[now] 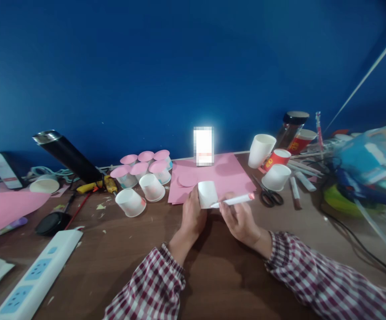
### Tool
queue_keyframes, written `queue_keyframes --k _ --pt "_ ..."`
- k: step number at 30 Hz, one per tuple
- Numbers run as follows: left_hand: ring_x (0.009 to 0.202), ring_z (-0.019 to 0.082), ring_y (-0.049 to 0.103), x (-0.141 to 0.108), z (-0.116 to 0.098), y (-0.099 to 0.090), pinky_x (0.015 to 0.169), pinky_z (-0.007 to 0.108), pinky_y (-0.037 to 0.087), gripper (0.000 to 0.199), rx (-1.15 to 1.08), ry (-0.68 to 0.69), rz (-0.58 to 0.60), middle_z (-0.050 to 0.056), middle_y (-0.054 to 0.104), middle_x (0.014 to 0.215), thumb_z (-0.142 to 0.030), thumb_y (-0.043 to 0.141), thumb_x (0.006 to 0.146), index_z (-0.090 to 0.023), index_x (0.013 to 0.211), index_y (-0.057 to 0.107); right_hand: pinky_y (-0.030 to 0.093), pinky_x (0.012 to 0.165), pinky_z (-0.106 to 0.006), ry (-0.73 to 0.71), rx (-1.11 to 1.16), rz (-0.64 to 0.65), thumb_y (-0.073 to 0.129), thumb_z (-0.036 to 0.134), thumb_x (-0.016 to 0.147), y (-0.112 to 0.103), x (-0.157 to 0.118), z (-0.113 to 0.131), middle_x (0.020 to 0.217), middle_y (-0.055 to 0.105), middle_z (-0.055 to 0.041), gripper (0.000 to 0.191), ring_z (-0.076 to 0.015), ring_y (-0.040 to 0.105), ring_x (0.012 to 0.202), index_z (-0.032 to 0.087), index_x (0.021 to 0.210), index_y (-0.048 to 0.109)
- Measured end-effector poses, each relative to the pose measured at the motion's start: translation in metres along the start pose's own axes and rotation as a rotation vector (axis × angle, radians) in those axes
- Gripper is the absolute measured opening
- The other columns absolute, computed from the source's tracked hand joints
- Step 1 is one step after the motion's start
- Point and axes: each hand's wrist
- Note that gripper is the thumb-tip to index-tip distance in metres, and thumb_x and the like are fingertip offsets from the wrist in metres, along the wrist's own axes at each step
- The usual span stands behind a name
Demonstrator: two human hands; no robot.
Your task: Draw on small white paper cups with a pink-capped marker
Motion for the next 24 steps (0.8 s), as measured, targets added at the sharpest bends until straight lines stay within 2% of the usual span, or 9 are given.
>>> queue_keyframes --k 3,24 --pt "0.094 0.024 0.061 -0.0002 0.0001 -0.0001 0.081 0.035 0.046 0.034 -0.003 -0.005 0.001 0.012 0.065 0.108 -0.02 0.045 0.085 -0.016 0.118 0.051 0.05 0.071 -0.037 0.012 0.018 0.023 0.038 0.025 0.095 -0.0017 0.0023 0.0021 0.081 0.061 -0.0073 0.015 -0.0206 0.058 0.072 0.022 0.092 0.052" --pt "0.092 0.024 0.062 -0.0014 -0.0024 0.0003 0.08 0.035 0.046 0.033 -0.003 -0.016 0.019 0.013 0.064 0.111 -0.022 0.044 0.087 -0.016 0.118 0.05 0.05 0.066 -0.034 0.019 -0.024 -0.047 0.041 0.025 0.095 0.0026 0.0043 -0.0012 0.077 0.061 -0.0059 0.015 -0.0194 0.059 0.068 0.022 0.088 0.053"
Point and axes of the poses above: each hand's wrist, its own x-axis towards the middle knuckle, its own y-axis out of the palm, z = x × y
